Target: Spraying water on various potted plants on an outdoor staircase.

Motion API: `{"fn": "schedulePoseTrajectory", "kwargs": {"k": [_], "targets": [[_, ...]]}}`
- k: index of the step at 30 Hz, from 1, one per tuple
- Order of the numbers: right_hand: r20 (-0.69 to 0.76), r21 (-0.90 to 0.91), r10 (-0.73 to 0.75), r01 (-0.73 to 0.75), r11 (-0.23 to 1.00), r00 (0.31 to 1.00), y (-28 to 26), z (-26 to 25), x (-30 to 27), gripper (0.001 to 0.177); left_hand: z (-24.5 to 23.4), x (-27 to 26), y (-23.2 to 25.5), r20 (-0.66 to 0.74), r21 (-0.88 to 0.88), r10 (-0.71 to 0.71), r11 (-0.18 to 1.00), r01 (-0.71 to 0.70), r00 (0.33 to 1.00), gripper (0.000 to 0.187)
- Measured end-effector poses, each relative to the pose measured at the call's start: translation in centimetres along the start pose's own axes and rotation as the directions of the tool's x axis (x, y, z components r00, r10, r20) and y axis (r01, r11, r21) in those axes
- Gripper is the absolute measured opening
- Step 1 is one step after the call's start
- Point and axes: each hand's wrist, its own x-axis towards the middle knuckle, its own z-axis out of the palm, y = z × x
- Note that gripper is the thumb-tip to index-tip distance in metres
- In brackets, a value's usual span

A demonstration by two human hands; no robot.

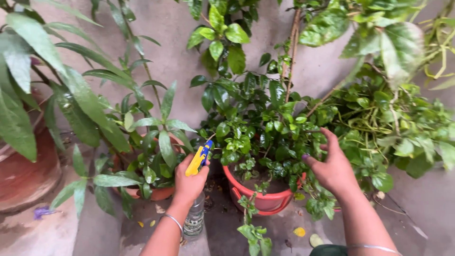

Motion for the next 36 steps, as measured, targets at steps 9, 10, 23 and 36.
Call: {"fn": "schedulePoseTrajectory", "kwargs": {"k": [9,10,23,36], "targets": [[0.071,0.034,0.018,-0.021,0.999,0.997,-1.2,-0.5,0.2,0.093,0.3,-0.1,0.0,0.037,0.131,0.089,0.987,-0.093,0.995,0.012],[0.066,0.036,0.024,-0.026,0.999,0.998,-1.0,-0.7,0.1,0.093,0.1,0.0,-0.3,0.045,0.13,0.093,0.987,-0.098,0.995,0.012],[0.065,0.056,0.068,-0.072,0.996,0.996,-0.7,-0.6,-1.0,0.093,-1.1,1.2,-2.5,0.115,-0.038,0.058,0.998,-0.054,0.992,0.042],[0.081,0.056,0.053,-0.057,0.997,0.995,-0.2,-0.5,-1.2,0.096,-0.2,0.2,-2.3,0.153,-0.032,0.049,0.998,-0.045,0.987,0.016]]}}
